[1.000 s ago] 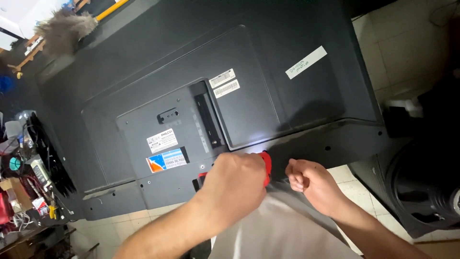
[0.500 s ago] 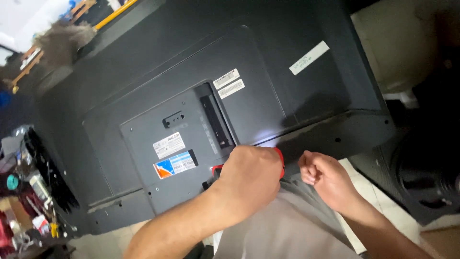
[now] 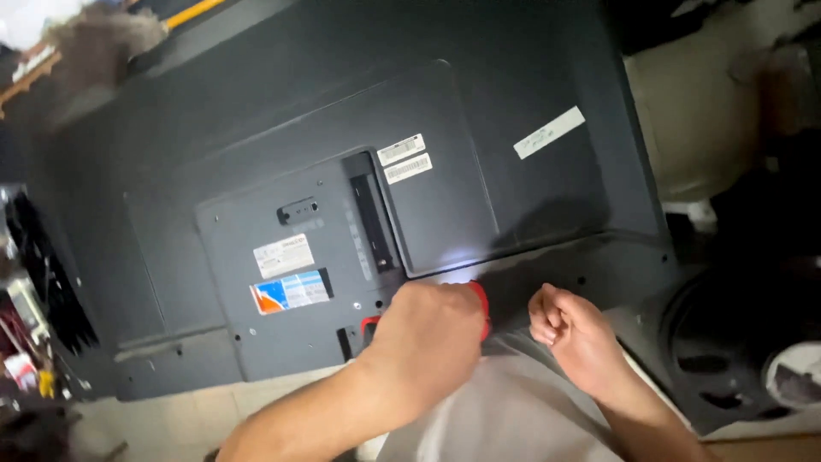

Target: Removing screws from the back panel of a television using an electric screwdriver.

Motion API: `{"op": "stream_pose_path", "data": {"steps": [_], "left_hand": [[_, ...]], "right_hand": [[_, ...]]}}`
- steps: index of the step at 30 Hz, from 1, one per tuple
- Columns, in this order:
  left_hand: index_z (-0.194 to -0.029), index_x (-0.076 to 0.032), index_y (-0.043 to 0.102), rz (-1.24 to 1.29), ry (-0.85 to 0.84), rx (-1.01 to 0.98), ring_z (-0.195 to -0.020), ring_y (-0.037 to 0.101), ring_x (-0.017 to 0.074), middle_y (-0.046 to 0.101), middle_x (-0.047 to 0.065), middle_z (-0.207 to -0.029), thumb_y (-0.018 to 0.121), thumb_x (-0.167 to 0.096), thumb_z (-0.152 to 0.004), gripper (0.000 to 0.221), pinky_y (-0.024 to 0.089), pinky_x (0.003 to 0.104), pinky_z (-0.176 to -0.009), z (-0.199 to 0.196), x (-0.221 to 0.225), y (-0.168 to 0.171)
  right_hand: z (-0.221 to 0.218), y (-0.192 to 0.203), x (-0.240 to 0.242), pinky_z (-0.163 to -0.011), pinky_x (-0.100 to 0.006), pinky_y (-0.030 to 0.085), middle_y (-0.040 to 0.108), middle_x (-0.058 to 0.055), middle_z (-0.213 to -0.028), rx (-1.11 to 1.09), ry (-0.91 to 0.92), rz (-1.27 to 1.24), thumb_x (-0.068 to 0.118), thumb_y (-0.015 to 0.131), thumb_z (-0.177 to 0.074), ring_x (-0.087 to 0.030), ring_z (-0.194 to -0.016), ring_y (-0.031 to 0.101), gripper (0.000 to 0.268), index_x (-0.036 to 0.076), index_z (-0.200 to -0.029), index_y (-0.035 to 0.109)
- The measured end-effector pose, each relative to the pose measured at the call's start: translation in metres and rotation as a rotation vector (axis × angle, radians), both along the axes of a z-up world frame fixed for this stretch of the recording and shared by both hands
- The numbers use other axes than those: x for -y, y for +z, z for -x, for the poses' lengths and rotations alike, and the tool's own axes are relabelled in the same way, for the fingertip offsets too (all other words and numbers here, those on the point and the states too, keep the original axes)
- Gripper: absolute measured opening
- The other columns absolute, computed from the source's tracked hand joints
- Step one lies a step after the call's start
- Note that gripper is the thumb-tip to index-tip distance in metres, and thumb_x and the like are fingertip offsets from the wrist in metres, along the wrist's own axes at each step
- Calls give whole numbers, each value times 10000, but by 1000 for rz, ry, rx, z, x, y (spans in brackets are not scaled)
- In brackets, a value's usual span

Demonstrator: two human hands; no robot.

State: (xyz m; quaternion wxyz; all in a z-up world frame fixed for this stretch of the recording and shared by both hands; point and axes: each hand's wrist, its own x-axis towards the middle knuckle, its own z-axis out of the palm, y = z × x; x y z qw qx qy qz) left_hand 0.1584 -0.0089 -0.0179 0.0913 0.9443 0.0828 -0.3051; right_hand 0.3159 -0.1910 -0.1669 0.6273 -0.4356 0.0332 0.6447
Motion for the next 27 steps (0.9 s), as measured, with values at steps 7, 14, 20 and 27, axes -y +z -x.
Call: {"op": "stream_pose_path", "data": {"steps": [7, 14, 20, 27], "left_hand": [[-761, -158, 528, -38, 403, 222, -448, 492, 208, 542, -6, -619, 712, -204, -754, 190, 353, 414, -384, 12, 18, -11], [-776, -112, 546, -48, 577, 126, -409, 485, 269, 578, 32, -578, 648, -182, -816, 130, 362, 419, -393, 13, 27, -6], [-780, -120, 554, -60, 631, 95, -419, 481, 283, 583, 29, -585, 621, -195, -849, 122, 362, 426, -407, 14, 29, -3], [-739, -124, 514, -94, 646, 176, -404, 379, 253, 496, 14, -550, 594, -151, -855, 144, 296, 421, -391, 20, 34, 7]], "right_hand": [[-92, -9, -8, -607, -365, 277, 466, -76, -765, 94, 104, -19, 209, 519, -1156, -185, -626, 328, 504, 101, -670, 442], [-116, 2, -12, -633, -350, 303, 504, -39, -750, 110, 228, -73, 219, 486, -1182, -150, -625, 338, 499, 134, -692, 442], [-95, 11, -15, -611, -350, 294, 514, -84, -791, 73, 273, 17, 82, 466, -1108, -169, -617, 346, 465, 105, -645, 422], [-85, 3, -5, -621, -383, 316, 511, -71, -778, 42, 347, 14, 198, 533, -1154, -188, -611, 371, 510, 97, -657, 480]]}}
